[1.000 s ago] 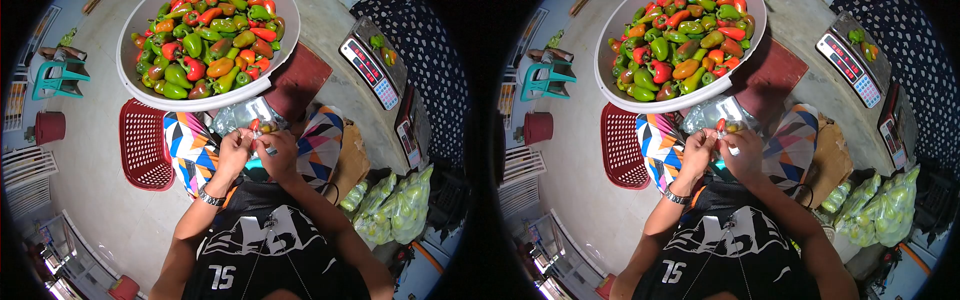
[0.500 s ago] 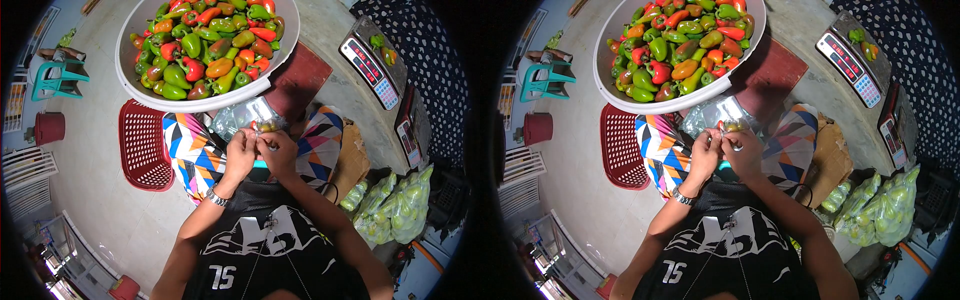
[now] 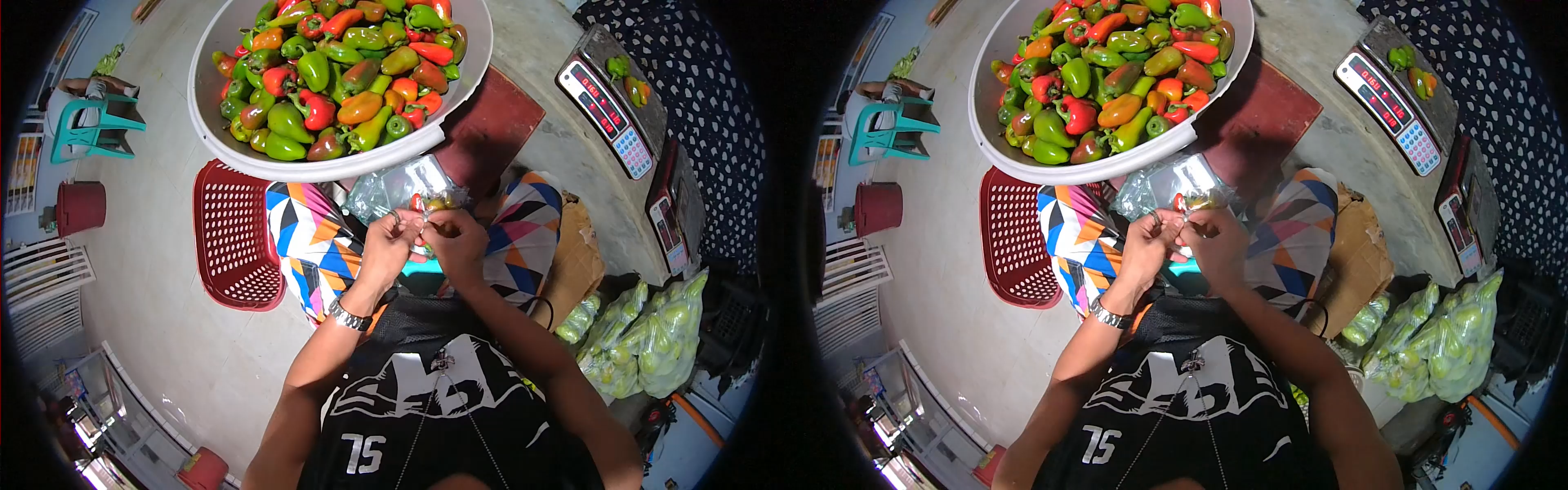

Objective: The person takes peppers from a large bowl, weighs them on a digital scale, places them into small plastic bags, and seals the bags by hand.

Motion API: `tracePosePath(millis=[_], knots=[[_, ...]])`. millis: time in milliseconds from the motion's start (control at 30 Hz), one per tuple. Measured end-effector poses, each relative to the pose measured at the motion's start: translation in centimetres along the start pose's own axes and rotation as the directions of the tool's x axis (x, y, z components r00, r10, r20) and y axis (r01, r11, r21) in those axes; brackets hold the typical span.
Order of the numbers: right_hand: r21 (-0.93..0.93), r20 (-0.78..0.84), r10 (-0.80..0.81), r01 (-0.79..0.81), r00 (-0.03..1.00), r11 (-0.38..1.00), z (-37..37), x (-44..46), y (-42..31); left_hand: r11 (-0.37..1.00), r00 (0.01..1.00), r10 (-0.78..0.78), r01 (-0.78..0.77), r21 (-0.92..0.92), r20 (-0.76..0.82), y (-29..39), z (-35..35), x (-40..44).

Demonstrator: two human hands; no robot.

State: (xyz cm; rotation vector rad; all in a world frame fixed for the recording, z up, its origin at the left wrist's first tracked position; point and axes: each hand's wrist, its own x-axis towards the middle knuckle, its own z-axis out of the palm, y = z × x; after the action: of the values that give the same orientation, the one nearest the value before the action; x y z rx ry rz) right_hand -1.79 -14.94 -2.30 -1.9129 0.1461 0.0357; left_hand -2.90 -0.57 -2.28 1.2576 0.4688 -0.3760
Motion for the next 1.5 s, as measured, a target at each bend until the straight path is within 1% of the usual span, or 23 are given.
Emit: tracePosePath(millis=[67, 167, 267, 367, 467, 567, 667, 767, 800, 867, 967, 1067, 1100, 1167, 1200, 1267, 1300, 1400, 1500], knots=[[0.013, -0.003, -0.065, 0.065, 0.998, 0.998, 0.2, 0.2, 0.6, 1.000, 1.000, -0.026, 0.026, -0.007, 0.012, 0.1, -0.3, 0.1], [-0.082, -0.004, -0.223, 0.222, 0.975, 0.972, 0.4, 0.9, 0.3, 0.988, 0.994, -0.104, 0.107, -0.116, 0.027, 0.3, -0.7, 0.3], [-0.156, 0.010, -0.385, 0.382, 0.923, 0.911, 0.8, 1.6, 1.6, 0.934, 0.973, -0.203, 0.225, -0.276, 0.106, -0.6, -1.9, 1.3], [-0.235, 0.091, -0.428, 0.437, 0.899, 0.868, 1.0, 1.9, 1.7, 0.921, 0.969, -0.211, 0.242, -0.307, 0.130, -0.4, -2.0, 1.8], [-0.428, 0.154, -0.533, 0.543, 0.832, 0.723, 1.5, 2.2, 2.1, 0.925, 0.965, -0.240, 0.261, -0.276, 0.106, 0.1, -1.8, 1.8], [-0.467, 0.183, -0.622, 0.624, 0.762, 0.627, 1.5, 2.9, 1.3, 0.930, 0.965, -0.236, 0.258, -0.261, 0.113, 0.2, -1.9, 2.0], [-0.500, 0.253, -0.622, 0.651, 0.741, 0.572, 1.2, 3.4, 1.6, 0.921, 0.962, -0.249, 0.272, -0.280, 0.115, -0.5, -2.1, 2.5], [-0.474, 0.240, -0.677, 0.692, 0.696, 0.544, 1.1, 3.9, 1.6, 0.912, 0.958, -0.264, 0.285, -0.295, 0.109, -0.5, -2.0, 2.7], [-0.466, 0.258, -0.685, 0.709, 0.681, 0.529, 1.2, 4.2, 1.8, 0.911, 0.958, -0.266, 0.287, -0.297, 0.107, -0.3, -1.9, 2.9], [-0.450, 0.293, -0.695, 0.736, 0.657, 0.506, 1.1, 4.3, 2.3, 0.937, 0.964, -0.241, 0.261, -0.234, 0.112, -1.0, -2.2, 3.2], [-0.416, 0.355, -0.725, 0.794, 0.591, 0.443, 0.6, 4.8, 2.0, 0.976, 0.979, -0.183, 0.193, -0.106, 0.092, -1.4, -2.4, 4.1], [-0.412, 0.446, -0.677, 0.806, 0.585, 0.424, -0.1, 5.3, 2.6, 0.996, 0.995, -0.080, 0.078, 0.049, 0.054, -0.3, -1.7, 3.6], [-0.406, 0.470, -0.666, 0.812, 0.579, 0.419, -0.4, 5.4, 2.6, 0.994, 0.998, -0.036, 0.032, 0.102, 0.043, 0.2, -1.4, 3.4], [-0.391, 0.521, -0.641, 0.825, 0.564, 0.408, -0.7, 5.7, 2.8, 0.966, 0.997, 0.047, -0.059, 0.251, 0.054, -0.8, -1.9, 4.0], [-0.356, 0.509, -0.673, 0.843, 0.537, 0.403, -0.7, 5.8, 2.4, 0.941, 0.995, 0.084, -0.099, 0.323, 0.062, -0.8, -1.9, 3.8], [-0.287, 0.480, -0.732, 0.875, 0.483, 0.389, -0.9, 6.4, 1.8, 0.942, 0.994, 0.090, -0.104, 0.319, 0.058, -0.7, -1.9, 3.6], [-0.283, 0.481, -0.728, 0.872, 0.489, 0.399, -1.0, 6.5, 1.6, 0.943, 0.994, 0.090, -0.104, 0.317, 0.058, -0.3, -1.8, 3.3], [-0.268, 0.505, -0.709, 0.870, 0.493, 0.414, -1.2, 6.8, 1.5, 0.973, 0.996, 0.090, -0.093, 0.211, 0.024, 0.3, -1.7, 2.7], [-0.241, 0.567, -0.680, 0.882, 0.466, 0.404, -1.3, 6.7, 2.3, 0.982, 0.990, 0.055, -0.078, 0.175, 0.130, 1.1, -1.3, 2.5]])
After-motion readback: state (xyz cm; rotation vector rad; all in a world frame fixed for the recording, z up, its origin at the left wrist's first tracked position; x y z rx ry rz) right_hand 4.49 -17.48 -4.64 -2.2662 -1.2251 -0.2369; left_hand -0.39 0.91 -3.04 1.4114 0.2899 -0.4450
